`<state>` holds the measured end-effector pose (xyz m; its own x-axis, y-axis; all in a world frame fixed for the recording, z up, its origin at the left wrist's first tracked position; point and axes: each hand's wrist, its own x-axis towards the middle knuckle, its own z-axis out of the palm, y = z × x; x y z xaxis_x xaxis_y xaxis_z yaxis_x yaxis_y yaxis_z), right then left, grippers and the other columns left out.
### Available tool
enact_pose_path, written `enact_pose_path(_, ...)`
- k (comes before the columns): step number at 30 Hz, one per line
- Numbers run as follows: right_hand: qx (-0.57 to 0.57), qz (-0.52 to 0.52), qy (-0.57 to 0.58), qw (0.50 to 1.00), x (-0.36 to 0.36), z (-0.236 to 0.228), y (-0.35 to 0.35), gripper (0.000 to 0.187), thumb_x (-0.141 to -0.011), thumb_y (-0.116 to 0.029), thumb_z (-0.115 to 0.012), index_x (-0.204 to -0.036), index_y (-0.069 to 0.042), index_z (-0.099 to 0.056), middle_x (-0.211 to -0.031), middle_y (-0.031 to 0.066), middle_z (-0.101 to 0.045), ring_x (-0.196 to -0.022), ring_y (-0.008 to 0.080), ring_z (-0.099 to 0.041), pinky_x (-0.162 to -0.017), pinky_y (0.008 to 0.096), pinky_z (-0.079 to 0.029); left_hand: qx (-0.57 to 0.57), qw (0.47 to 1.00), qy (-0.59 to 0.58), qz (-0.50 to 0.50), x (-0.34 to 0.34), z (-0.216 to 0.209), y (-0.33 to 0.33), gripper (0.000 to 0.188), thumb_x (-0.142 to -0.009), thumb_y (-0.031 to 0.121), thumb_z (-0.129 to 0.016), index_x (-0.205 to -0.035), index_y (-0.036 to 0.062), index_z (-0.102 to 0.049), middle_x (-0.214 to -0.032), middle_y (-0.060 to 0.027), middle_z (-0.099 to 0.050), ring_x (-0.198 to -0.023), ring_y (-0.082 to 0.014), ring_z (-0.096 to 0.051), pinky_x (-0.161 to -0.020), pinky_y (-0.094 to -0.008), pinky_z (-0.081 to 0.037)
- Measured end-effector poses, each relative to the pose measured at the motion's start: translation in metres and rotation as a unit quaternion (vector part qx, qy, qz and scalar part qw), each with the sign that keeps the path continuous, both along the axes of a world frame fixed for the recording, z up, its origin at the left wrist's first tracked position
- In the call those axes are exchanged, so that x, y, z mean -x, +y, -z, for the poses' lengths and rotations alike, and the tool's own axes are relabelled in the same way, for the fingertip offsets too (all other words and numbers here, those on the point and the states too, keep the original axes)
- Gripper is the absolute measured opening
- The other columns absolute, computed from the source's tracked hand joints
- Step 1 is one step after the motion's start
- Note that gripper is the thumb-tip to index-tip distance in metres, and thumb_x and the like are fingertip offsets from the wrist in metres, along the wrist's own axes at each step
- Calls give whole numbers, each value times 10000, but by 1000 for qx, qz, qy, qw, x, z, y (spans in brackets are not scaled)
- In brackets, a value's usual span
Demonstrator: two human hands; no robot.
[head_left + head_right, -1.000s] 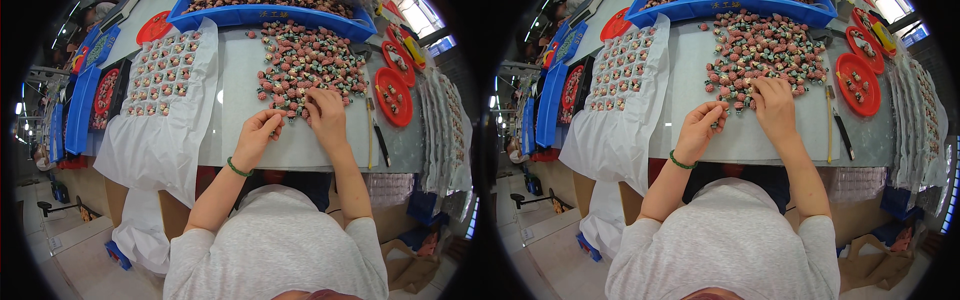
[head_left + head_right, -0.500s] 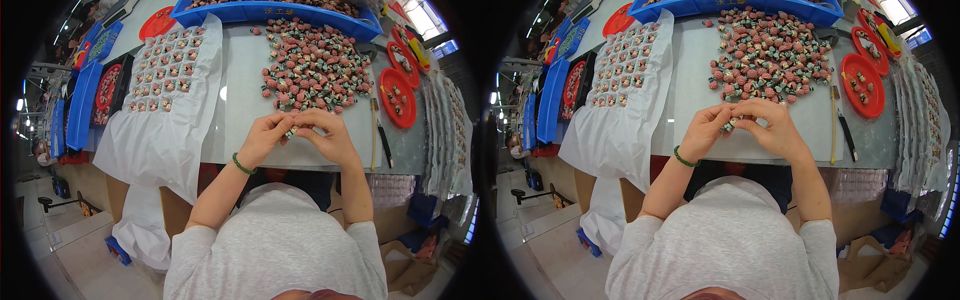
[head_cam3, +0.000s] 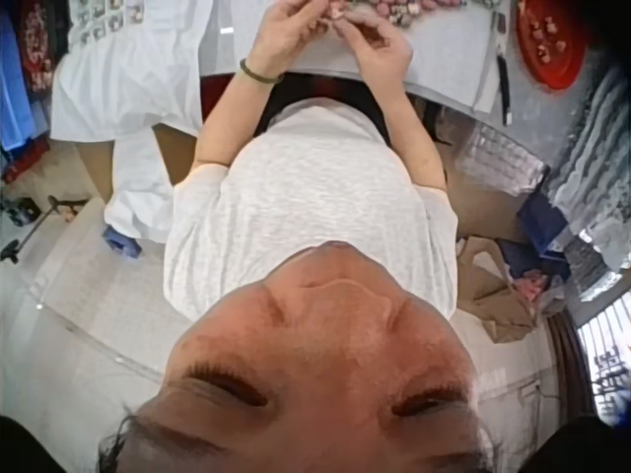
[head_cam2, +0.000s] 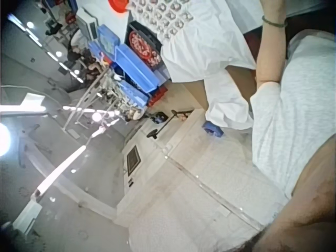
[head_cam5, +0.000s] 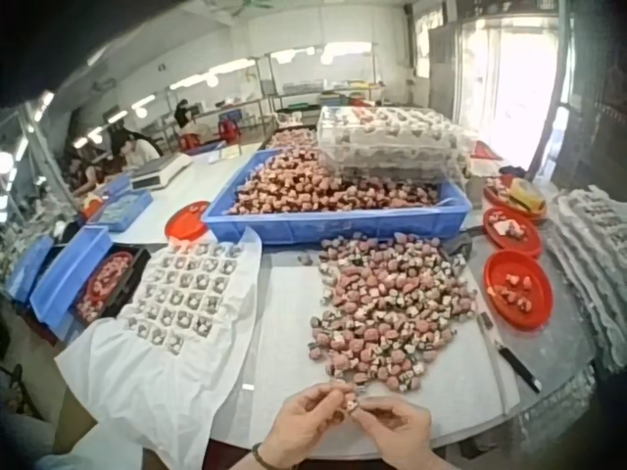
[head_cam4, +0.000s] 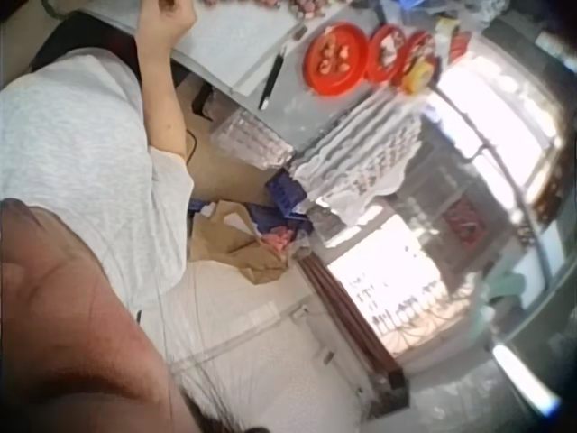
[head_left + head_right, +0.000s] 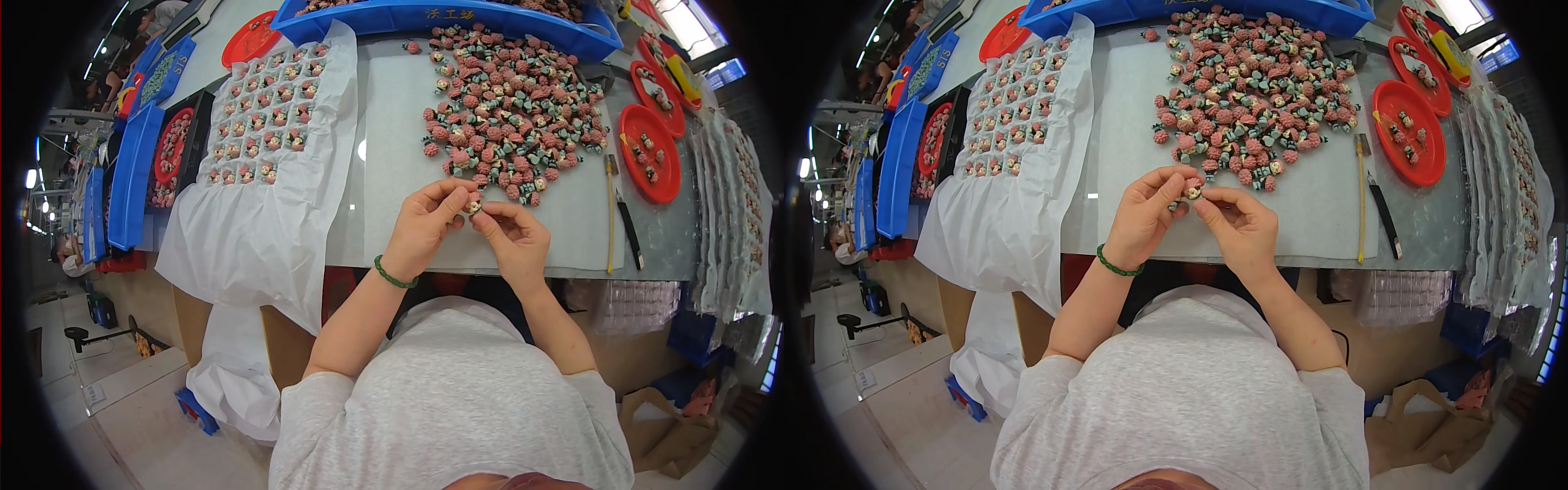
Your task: The person sorts small plastic components by hand, placing them into a grid tray.
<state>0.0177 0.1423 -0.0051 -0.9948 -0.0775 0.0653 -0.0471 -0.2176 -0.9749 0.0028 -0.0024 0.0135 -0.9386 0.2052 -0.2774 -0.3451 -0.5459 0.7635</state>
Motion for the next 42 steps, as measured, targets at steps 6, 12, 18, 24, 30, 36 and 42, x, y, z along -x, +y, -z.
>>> enact_pose_path(6, -174, 37, 173, 969, -2, -1, 2, 279, -746, 34, -646, -1007, 45, -549, -900, 111, -613, -799, 149, -608, -731, 267, -510, 13, 998, 57, 28, -1, 2, -6, 207, -844, 98, -565, -1032, 13, -551, -898, -35, -591, -761, -64, -505, -632, -191, -398)
enact_pose_path(12, -226, 66, 275, 932, -2, -1, 2, 313, -720, 56, -661, -1011, 38, -545, -888, 124, -617, -782, 162, -616, -699, 267, -521, -36, 996, 71, 47, -3, 5, -10, 265, -842, 57, -543, -1101, 20, -504, -968, -55, -570, -848, -84, -520, -685, -209, -408)
enact_pose_path(18, -260, 77, 334, 903, 1, -5, 4, 296, -706, 63, -667, -977, 25, -554, -861, 130, -619, -731, 178, -613, -649, 263, -516, -58, 992, 84, 68, -2, 10, -13, 292, -836, 46, -539, -1123, 21, -489, -1002, -67, -569, -908, -102, -530, -731, -219, -411)
enact_pose_path(24, -264, 71, 331, 903, 1, -9, 5, 211, -715, 42, -665, -909, 16, -586, -862, 121, -607, -734, 177, -591, -627, 258, -494, -86, 992, 75, 56, -1, 1, -15, 323, -846, 16, -489, -1168, 18, -470, -1120, -99, -529, -981, -137, -523, -821, -252, -404)
enact_pose_path(30, -199, -2, 197, 960, 6, -15, 7, 165, -773, 14, -617, -936, 25, -593, -930, 106, -564, -792, 146, -559, -679, 243, -470, 85, 974, 209, -11, -3, -3, -7, 365, -832, -51, -467, -1193, 1, -457, -1230, -147, -461, -1036, -187, -512, -869, -289, -415)
enact_pose_path(36, -40, -32, 50, 997, 4, -17, -6, 152, -800, 9, -594, -948, 41, -582, -954, 89, -538, -795, 125, -542, -711, 227, -465, 175, 959, 212, -68, -14, 0, -4, 268, -786, -68, -553, -1049, -24, -571, -1060, -104, -550, -905, -137, -555, -788, -248, -465)
enact_pose_path(42, -17, -16, 30, 999, 2, -10, -7, 147, -805, 12, -590, -948, 44, -575, -965, 81, -535, -836, 122, -528, -719, 231, -472, 360, 862, 334, -127, -16, 1, -2, 271, -738, -64, -583, -1004, -16, -592, -996, -165, -602, -808, -218, -619, -695, -278, -500)
